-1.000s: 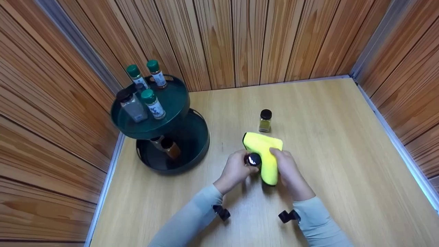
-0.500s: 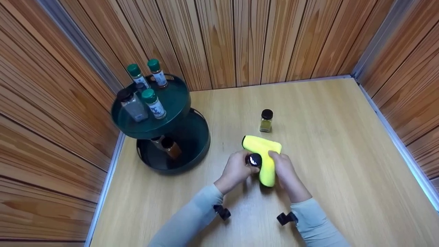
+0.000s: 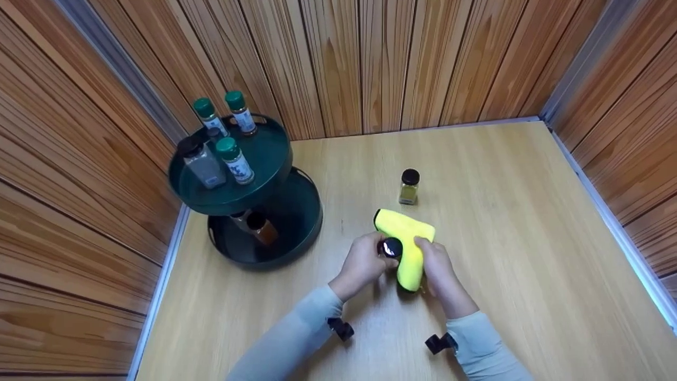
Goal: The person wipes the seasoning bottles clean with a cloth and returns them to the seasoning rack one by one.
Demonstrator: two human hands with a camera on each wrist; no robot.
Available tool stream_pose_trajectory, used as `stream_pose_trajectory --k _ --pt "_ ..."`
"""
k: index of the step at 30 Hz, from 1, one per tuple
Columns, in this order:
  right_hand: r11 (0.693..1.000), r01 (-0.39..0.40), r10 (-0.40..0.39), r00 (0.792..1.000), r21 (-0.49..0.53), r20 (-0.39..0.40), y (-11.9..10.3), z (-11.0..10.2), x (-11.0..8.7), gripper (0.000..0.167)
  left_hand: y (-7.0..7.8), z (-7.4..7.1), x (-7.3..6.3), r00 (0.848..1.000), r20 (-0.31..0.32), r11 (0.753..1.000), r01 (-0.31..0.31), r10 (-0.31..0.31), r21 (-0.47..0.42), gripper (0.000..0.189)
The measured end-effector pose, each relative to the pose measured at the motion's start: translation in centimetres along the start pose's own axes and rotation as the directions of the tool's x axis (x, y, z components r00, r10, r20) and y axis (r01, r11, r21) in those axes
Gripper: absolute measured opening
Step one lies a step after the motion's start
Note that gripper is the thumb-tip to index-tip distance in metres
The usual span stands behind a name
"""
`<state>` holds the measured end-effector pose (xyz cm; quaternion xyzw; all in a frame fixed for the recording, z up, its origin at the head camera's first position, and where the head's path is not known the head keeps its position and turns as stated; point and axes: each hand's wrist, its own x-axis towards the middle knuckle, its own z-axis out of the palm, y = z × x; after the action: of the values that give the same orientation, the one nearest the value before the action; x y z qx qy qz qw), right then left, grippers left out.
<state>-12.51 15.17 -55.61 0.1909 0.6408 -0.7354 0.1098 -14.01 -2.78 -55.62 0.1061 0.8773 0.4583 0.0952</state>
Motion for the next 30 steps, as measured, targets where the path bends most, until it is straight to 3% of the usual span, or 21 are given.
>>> stream_pose_trajectory --k 7,11,14,19,25,30 --pt "0.993 0.094 -0.095 0.995 0.068 0.007 -1.8 -0.4 -1.3 0.036 -0.1 0.0 -0.2 0.999 0.001 0.999 -0.035 0.035 0.01 0.035" --pt "0.996 0.055 -0.053 0.998 0.075 -0.03 -0.6 -0.1 -0.5 0.032 -0.1 -0.1 -0.1 0.999 0.009 0.999 -0.043 0.043 0.006 0.038" --pt "1.0 0.015 -0.014 0.999 0.026 -0.049 0.6 0.0 0.2 0.032 -0.1 -0.2 0.1 0.999 0.022 0.999 -0.028 0.028 0.022 0.041" --pt "0.999 0.001 -0.002 1.0 -0.035 -0.011 0.7 0.1 0.4 0.037 -0.1 -0.3 0.2 0.999 0.055 0.998 -0.007 0.004 0.057 0.042" --pt "0.987 0.02 -0.024 0.999 0.158 0.022 -1.2 -0.5 -0.5 0.036 -0.1 -0.5 0.3 0.992 0.083 0.99 -0.106 0.098 0.09 0.039" --pt "0.968 0.057 -0.062 0.998 0.246 0.013 -1.9 -1.4 -1.0 0.039 0.0 -0.9 0.5 0.985 0.124 0.982 -0.135 0.119 0.129 0.038"
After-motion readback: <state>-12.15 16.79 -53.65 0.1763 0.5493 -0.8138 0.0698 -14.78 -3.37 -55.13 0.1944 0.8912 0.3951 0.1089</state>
